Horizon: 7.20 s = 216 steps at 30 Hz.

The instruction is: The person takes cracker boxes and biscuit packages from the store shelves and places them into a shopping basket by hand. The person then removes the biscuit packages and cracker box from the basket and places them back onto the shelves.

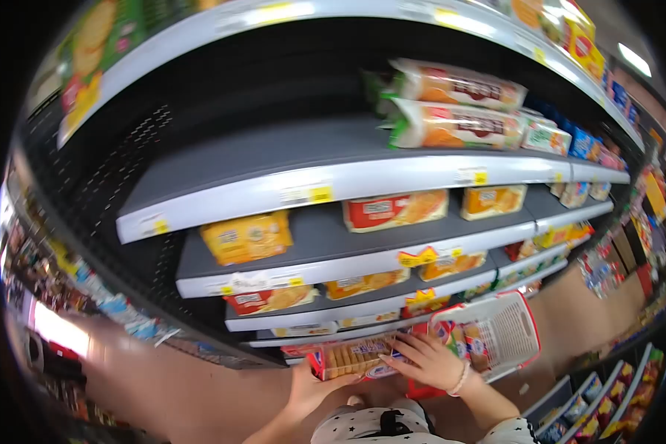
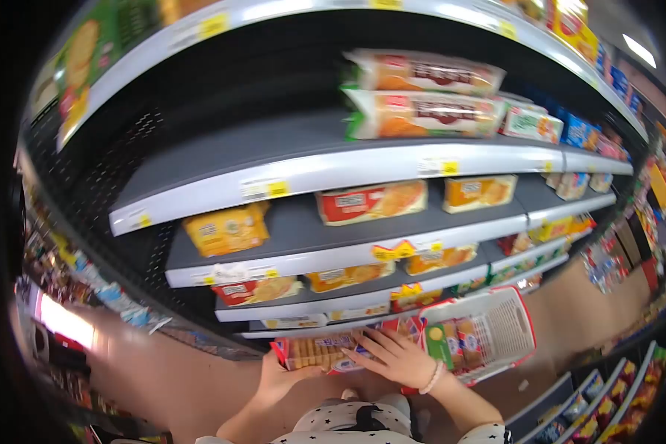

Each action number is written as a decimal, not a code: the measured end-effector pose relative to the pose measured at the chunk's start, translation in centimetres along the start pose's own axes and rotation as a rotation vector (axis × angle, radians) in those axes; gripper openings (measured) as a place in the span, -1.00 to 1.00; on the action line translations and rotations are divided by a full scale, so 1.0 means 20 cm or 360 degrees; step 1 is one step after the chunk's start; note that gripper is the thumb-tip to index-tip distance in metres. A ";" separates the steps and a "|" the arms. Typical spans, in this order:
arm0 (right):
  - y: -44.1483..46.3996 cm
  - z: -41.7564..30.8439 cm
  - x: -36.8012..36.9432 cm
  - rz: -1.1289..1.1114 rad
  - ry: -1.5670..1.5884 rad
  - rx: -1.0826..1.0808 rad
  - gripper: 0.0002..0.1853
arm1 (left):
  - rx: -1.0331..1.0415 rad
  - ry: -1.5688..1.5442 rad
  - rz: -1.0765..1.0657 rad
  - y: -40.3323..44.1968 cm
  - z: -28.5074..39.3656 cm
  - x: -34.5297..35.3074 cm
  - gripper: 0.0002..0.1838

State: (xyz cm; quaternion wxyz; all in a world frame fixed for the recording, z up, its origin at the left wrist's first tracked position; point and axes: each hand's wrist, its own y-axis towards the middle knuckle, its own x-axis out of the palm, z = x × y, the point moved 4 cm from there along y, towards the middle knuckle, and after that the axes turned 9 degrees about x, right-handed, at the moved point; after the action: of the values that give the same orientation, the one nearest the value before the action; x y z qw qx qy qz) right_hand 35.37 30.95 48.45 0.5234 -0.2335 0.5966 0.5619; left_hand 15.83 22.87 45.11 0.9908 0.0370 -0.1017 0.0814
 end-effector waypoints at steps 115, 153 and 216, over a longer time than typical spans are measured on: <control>-1.73 0.63 0.48 -0.0052 0.0093 0.2570 -0.20 | -0.0390 0.0305 -0.0253 0.61 -1.61 1.42 -0.35; 1.57 0.65 -0.52 0.0534 -0.0490 0.0048 -0.06 | 0.1120 0.0605 0.0065 1.03 1.35 -0.68 -0.30; -2.15 0.55 1.80 -0.1731 0.0363 0.2466 -0.23 | 0.0285 0.1748 -0.1592 0.33 -1.96 1.54 -0.49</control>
State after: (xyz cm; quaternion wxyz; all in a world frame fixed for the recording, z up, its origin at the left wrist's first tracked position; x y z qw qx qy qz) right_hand 64.32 41.02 0.21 0.6609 -0.1205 0.6601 -0.3362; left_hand 52.19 37.61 13.53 0.8109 0.1135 0.4438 -0.3641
